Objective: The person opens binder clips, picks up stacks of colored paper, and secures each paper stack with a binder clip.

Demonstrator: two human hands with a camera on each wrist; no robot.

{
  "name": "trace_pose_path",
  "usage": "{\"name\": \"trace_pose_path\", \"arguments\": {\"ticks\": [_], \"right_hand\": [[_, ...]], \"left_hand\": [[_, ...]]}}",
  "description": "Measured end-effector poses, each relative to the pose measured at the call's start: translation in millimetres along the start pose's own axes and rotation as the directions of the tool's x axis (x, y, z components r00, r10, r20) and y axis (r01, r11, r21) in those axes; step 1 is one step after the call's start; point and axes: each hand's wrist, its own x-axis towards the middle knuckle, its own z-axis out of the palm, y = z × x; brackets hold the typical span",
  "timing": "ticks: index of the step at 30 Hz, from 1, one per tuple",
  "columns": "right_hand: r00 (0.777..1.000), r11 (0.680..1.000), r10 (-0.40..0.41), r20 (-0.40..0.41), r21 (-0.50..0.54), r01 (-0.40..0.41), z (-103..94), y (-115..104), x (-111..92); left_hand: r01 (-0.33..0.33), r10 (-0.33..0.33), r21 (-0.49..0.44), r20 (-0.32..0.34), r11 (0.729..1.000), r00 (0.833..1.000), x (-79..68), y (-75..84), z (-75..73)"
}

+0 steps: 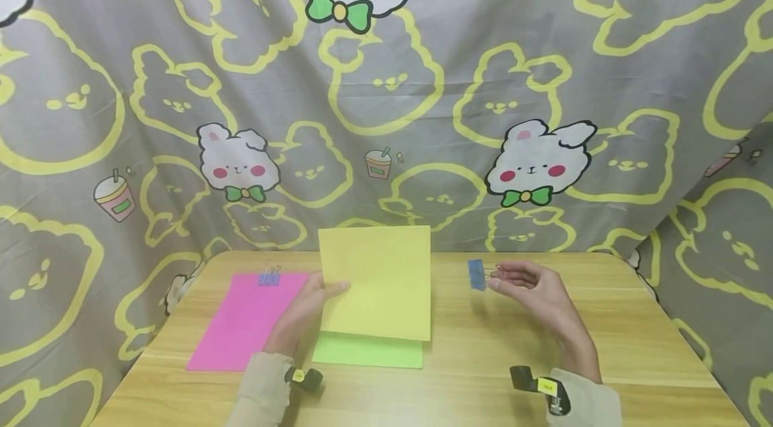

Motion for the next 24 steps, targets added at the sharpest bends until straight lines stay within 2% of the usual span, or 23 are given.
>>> {"name": "trace_pose_path", "arguments": {"ticks": [17, 24], "right_hand": [[0.996, 0.991, -0.081, 0.033, 0.107, 0.077, 9.9, -3, 3], [0.997, 0.992, -0.072, 0.033, 0.108, 0.068, 13.3, -3, 4]], "left_hand": [[-0.02, 0.021, -0.03, 0.013, 0.999, 1.0, -0.5, 2.1, 2.1], [0.014, -0.014, -0.042, 0.002, 0.999, 1.0, -0.6, 2.3, 1.9]]}}
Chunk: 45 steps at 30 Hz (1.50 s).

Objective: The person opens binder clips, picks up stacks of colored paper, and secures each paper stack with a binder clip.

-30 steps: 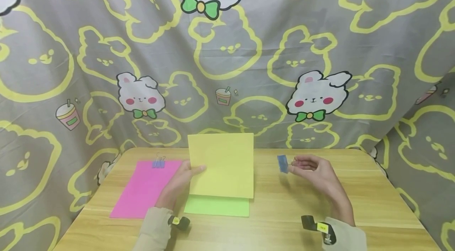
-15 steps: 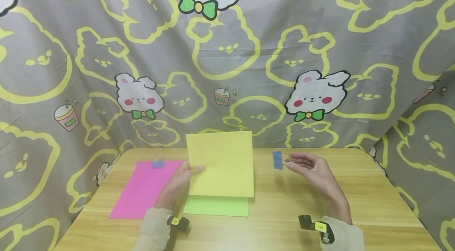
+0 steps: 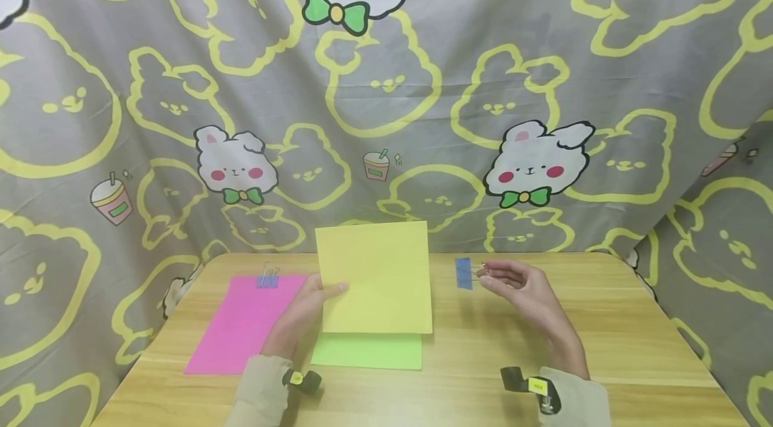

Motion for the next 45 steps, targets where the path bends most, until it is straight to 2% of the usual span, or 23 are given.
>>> {"name": "trace_pose_path", "arguments": {"ticks": [6, 19, 27, 45], "right_hand": [[1.0, 1.0, 0.013, 0.002, 0.003, -0.013, 2.0, 0, 1], [1.0, 1.0, 0.005, 0.014, 0.025, -0.005, 5.5, 6, 2], [0.999, 0.999, 0.031, -0.015, 0.045, -0.03, 9.1, 5, 3], [0.998, 0.996, -0.063, 0.004, 0.057, 0.062, 24.2, 4, 8]], "left_hand": [[0.026, -0.026, -0.007, 0.009, 1.0, 1.0, -1.3, 1.5, 1.7], [-0.013, 0.012, 0.074, 0.021, 0.997, 1.0, -0.5, 1.8, 4.1], [-0.024, 0.023, 0.073, 0.018, 0.997, 1.0, 0.2, 3.2, 7.6], [-0.044, 0.043, 0.027, 0.033, 0.999, 0.999, 2.1, 0.2, 8.3]]}}
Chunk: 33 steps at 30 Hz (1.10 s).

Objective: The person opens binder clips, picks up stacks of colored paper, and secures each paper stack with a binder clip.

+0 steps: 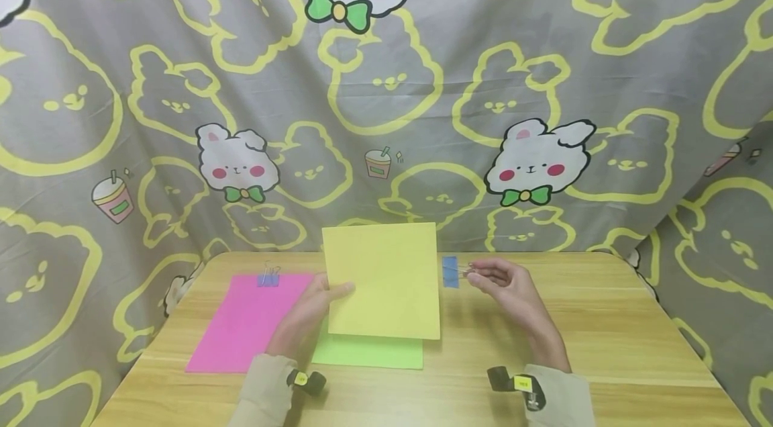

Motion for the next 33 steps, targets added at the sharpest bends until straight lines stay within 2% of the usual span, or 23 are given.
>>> {"name": "trace_pose_path", "arguments": {"ticks": [16, 33], "right_hand": [[1.0, 1.0, -0.001, 0.026, -0.005, 0.001, 8.0, 0, 3], [0.999, 1.0, 0.006, 0.035, 0.008, -0.006, 14.8, 0, 5]], "left_hand": [[-0.029, 0.029, -0.003, 0.018, 1.0, 0.999, 0.2, 1.7, 2.9], [-0.029, 0.029, -0.014, 0.031, 0.999, 0.999, 1.0, 1.0, 6.1]]}}
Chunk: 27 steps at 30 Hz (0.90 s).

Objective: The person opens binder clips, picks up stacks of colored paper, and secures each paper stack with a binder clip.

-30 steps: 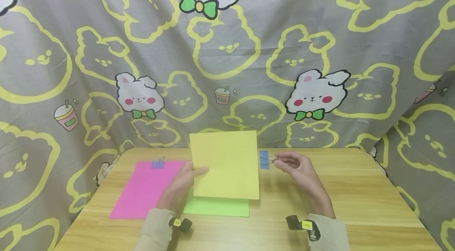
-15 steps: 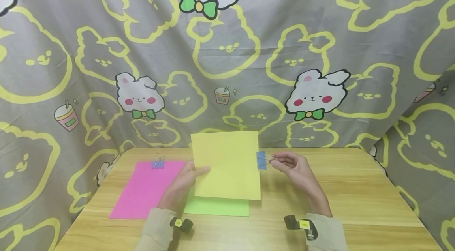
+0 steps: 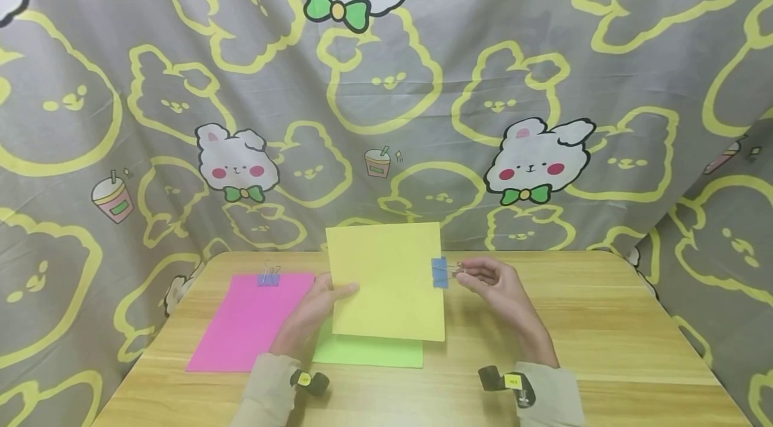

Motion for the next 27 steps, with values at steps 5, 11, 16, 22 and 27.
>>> {"name": "trace_pose_path", "arguments": {"ticks": [5, 11, 16, 22, 27], "right_hand": [[1.0, 1.0, -0.001, 0.002, 0.005, 0.001, 1.9, 0.2, 0.4], [1.0, 1.0, -0.004, 0.003, 0.01, 0.004, 4.0, 0.7, 1.2], [1.0, 1.0, -0.007, 0.007, 0.006, 0.007, 5.3, 0.9, 1.2], [1.0, 1.0, -0.002, 0.011, 0.008, 0.002, 7.2, 0.8, 1.1], [1.0, 1.0, 0.004, 0.009, 0.007, -0.004, 7.7, 0.5, 1.1]], "left_hand": [[-0.006, 0.006, 0.0, 0.0, 1.0, 1.0, 0.3, -0.9, -0.6], [-0.002, 0.002, -0.005, 0.001, 1.0, 1.0, 1.7, -3.6, -2.1], [0.009, -0.009, -0.004, -0.002, 1.0, 1.0, 0.6, -2.7, -1.4], [-0.006, 0.006, 0.005, 0.0, 1.0, 1.0, 0.9, -3.6, -2.0], [-0.016, 0.016, 0.008, 0.004, 1.0, 1.0, 1.7, -4.7, -2.6]]}}
